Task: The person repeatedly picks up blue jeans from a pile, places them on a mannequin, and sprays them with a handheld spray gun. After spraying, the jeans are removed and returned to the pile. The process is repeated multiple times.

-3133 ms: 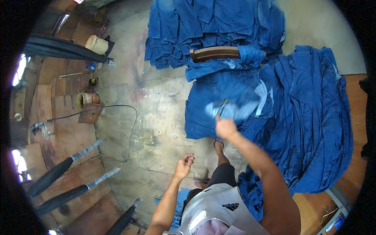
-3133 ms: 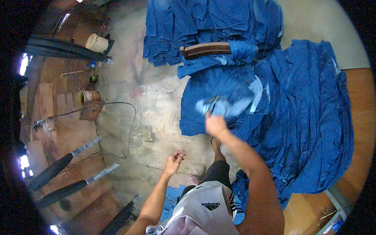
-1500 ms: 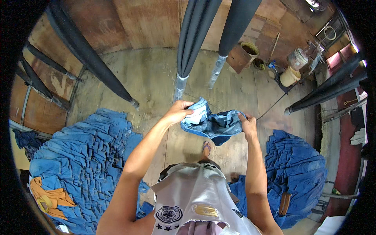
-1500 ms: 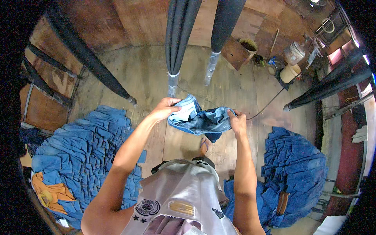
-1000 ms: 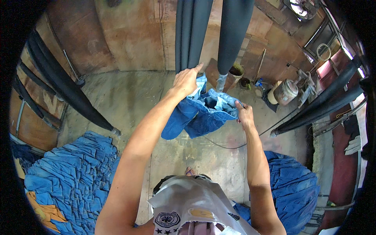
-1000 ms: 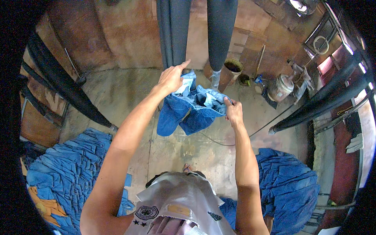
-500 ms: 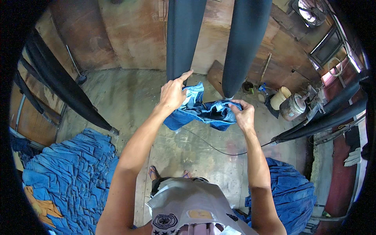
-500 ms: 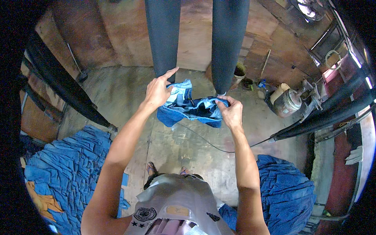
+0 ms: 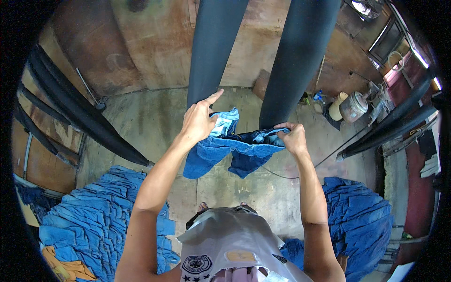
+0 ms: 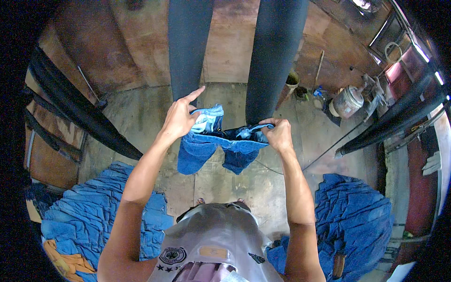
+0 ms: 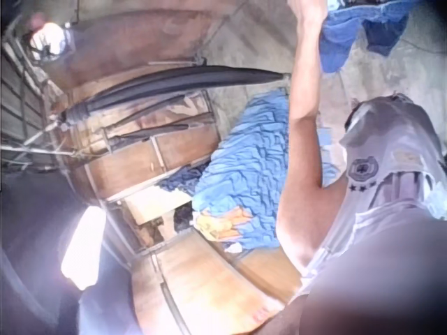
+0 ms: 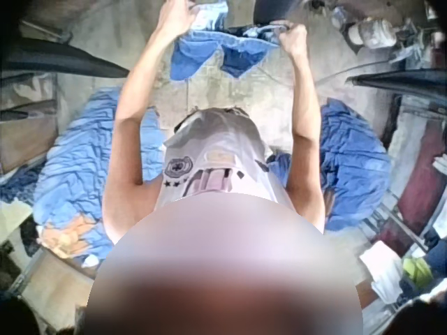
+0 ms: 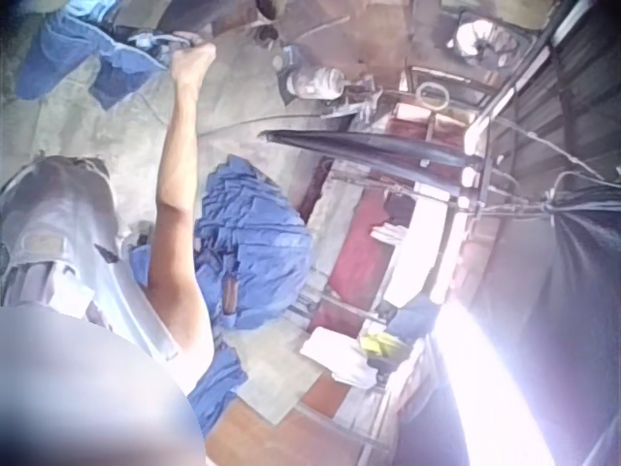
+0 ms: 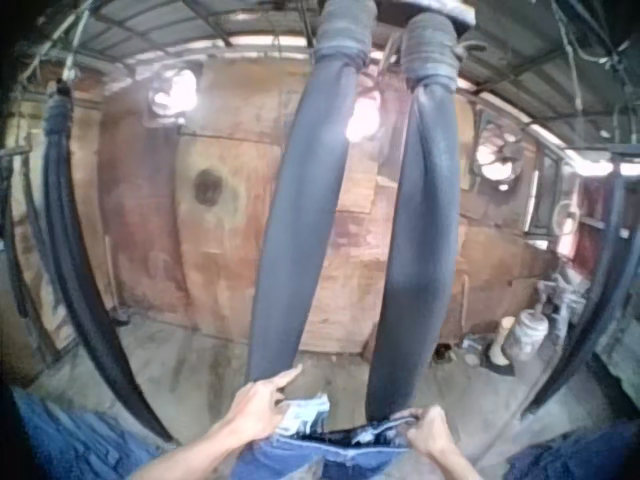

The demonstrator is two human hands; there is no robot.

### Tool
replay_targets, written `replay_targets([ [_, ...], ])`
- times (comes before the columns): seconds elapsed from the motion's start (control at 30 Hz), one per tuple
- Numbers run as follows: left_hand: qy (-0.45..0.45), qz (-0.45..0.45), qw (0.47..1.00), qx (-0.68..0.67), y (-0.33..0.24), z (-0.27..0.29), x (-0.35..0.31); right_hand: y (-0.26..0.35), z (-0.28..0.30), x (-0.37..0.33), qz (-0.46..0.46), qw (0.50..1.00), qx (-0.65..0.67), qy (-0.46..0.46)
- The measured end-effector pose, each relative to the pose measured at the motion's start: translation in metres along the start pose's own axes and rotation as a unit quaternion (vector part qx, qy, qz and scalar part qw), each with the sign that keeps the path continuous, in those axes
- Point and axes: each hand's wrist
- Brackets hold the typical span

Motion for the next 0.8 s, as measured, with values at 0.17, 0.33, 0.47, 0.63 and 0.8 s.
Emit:
replay_targets([
  [0.17, 0.037, 0.011, 0.999, -0.037, 0.002, 0.012, -0.013, 0.014, -0.006, -0.031, -0.035, 0.999, 0.018, -0.027],
  [0.33, 0.079, -0.001, 0.992, -0.099, 0.022, 0.012, -0.004, 0.005, -0.017, -0.052, -0.053, 0.993, 0.039, -0.102],
  [0.47, 0.112, -0.029, 0.974, -0.195, 0.053, -0.008, 0.023, -0.063, -0.038, -0.05, -0.064, 0.985, -0.097, -0.128],
  [0.63, 0.126, -0.034, 0.972, -0.196, 0.084, -0.06, 0.075, -0.172, -0.102, -0.023, -0.32, 0.945, -0.015, -0.066],
  [0.8, 0.178, -0.008, 0.969, -0.169, 0.125, -0.111, 0.108, -0.201, -0.125, 0.024, -0.362, 0.919, 0.125, -0.098],
])
Point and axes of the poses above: each hand's wrist, its own x-axis towards the middle knuckle, its own z-axis out of the back of the hand, y = z × x, and after that the axes turned 11 degrees about -x, right-handed
